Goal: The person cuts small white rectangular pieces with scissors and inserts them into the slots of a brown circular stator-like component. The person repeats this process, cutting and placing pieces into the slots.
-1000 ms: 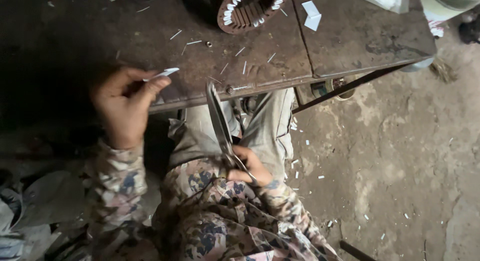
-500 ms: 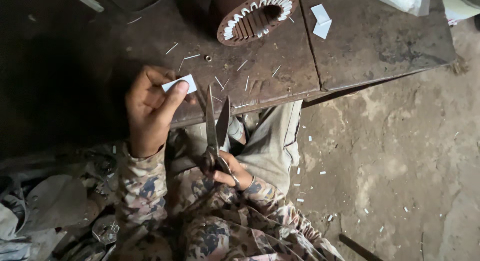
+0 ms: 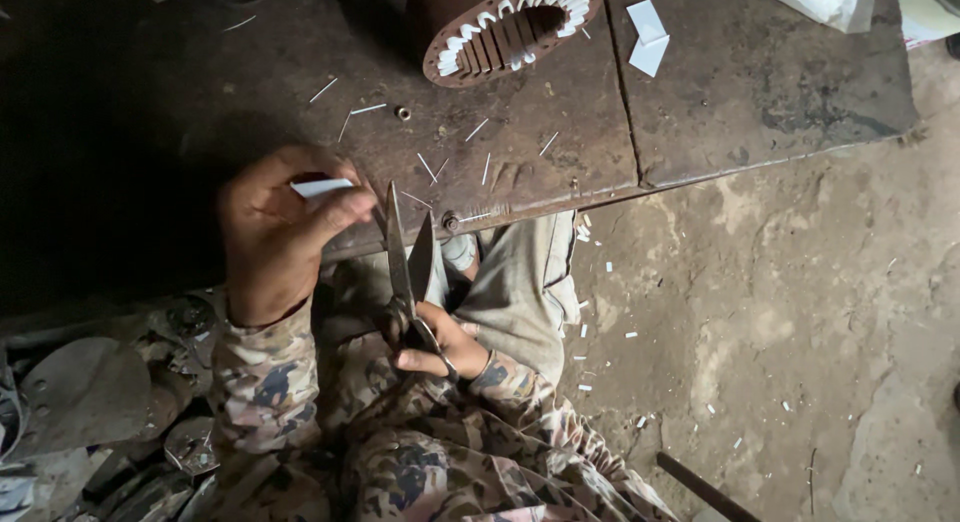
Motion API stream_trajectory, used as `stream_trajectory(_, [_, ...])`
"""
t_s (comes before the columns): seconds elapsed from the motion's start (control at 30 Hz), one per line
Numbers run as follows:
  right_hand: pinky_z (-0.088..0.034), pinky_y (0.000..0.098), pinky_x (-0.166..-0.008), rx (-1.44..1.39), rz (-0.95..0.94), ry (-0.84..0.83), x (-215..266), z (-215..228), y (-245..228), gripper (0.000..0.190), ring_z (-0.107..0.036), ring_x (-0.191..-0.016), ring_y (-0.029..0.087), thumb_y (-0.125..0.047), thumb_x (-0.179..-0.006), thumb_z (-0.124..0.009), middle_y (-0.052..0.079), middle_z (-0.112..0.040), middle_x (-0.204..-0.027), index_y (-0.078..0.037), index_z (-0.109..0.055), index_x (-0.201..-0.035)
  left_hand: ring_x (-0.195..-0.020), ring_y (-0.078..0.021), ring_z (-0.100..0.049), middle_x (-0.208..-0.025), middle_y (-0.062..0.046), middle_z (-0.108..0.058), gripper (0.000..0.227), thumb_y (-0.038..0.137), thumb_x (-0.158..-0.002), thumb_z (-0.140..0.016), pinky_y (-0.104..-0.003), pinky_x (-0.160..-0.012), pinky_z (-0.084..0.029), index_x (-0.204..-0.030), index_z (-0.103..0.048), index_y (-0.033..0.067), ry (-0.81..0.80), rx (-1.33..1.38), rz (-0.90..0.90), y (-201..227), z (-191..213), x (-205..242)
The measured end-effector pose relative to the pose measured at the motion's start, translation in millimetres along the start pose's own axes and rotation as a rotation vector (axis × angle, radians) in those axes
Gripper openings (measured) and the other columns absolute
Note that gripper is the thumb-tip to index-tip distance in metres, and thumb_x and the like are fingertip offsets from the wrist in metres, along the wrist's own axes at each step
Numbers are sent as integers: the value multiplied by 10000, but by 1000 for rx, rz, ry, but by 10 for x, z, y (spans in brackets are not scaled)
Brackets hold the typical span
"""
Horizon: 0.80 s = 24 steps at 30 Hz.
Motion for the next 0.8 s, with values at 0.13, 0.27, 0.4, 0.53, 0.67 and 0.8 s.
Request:
stream_trajectory(0.13, [-465,244,-864,-27,27,-21,10,-6,-31,432,-553,-968,71,-244,-939,-794,-28,-596,-1048,-50,-571,-1254,-846,-157,-749,-1015,-122,-749,146,-31,-991,-732,-291,-758,-644,-1125,-677,-12,-30,-131,-96,37,-29,-7])
stream_trajectory(0.27, [-458,252,-869,2,51,-11,-8,7,-74,424,-545,-972,83,-241,-940,-795,-23,-592,-1051,-43,-578,-1247,-902,-168,-745,-1031,-139,-748,107,-34,-1000,-723,-301,-802,-632,-1087,-666,-8,-18,-132,-47,19,-43,17])
stream_trajectory(0.4, [-452,254,-915,31,58,4,-1,25,-99,440,-530,-1016,83,-227,-922,-803,-20,-582,-1083,-52,-567,-1250,-892,-151,-744,-1028,-122,-737,163,-19,-984,-706,-271,-788,-634,-1141,-661,-19,-114,-193,-53,23,-86,-25])
stream_trajectory(0.53, [-462,268,-894,67,13,-7,-8,17,-99,406,-544,-987,100,-190,-921,-837,-4,-595,-1059,-46,-592,-1212,-1069,-169,-724,-1159,-144,-730,186,-19,-1017,-690,-269,-957,-606,-1196,-653,-47,-147,-158,-36,19,-122,-10])
stream_trajectory(0.67, [-444,250,-899,132,20,46,-7,17,-127,503,-523,-1005,82,-137,-839,-868,-31,-569,-1063,-47,-575,-1238,-1085,-164,-752,-1192,-115,-747,132,13,-1044,-675,-265,-947,-635,-1173,-689,-10,-164,-262,-106,37,-159,-71])
stream_trajectory(0.8, [-431,239,-835,181,-3,84,-9,12,-158,497,-501,-941,74,-110,-827,-878,-50,-529,-1004,-44,-568,-1211,-1045,-152,-733,-1152,-87,-754,137,13,-1037,-692,-260,-926,-600,-1171,-721,0,-187,-373,-167,76,-197,-109])
Point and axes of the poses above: each hand's wrist, its own x-axis away from the middle knuckle, its own z-axis out of the back of the hand, y = z × x, the point moved 7 cm from there along -x, towards the middle knuckle
